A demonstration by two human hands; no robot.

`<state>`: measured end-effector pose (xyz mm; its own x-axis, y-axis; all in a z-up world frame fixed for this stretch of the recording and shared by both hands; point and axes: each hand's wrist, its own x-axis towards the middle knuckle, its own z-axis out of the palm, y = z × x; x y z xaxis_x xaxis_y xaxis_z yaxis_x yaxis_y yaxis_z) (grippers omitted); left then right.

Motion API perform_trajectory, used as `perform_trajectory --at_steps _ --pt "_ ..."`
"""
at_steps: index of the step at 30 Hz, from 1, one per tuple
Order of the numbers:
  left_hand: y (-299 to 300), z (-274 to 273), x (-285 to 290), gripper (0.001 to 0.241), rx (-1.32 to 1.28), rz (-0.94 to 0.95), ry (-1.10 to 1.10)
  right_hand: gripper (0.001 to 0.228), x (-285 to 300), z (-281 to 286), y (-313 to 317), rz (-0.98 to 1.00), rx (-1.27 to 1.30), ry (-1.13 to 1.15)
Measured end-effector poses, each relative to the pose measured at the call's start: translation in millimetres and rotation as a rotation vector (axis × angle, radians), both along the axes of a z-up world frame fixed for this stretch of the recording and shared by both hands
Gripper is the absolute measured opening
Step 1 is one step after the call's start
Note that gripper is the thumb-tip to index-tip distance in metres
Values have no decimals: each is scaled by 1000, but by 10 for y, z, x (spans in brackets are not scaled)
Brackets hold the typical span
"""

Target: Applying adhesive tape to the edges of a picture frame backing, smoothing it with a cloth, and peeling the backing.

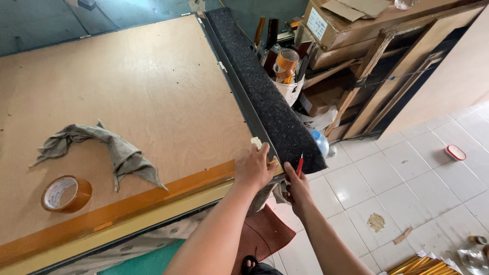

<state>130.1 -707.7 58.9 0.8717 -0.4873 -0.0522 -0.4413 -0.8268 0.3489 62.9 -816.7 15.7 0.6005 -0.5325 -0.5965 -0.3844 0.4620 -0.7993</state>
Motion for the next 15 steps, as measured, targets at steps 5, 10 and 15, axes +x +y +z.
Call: perform_trajectory --at_steps 5,10,15 --pt "8 60 -30 27 16 5 26 39 163 -216 -57 32 -235 87" --pt "102 -111 -124 37 -49 -47 -88 49 260 -321 -83 130 -548 276" --pt "302 -178 -369 57 -222 -11 -298 44 118 -20 106 63 -515 213"
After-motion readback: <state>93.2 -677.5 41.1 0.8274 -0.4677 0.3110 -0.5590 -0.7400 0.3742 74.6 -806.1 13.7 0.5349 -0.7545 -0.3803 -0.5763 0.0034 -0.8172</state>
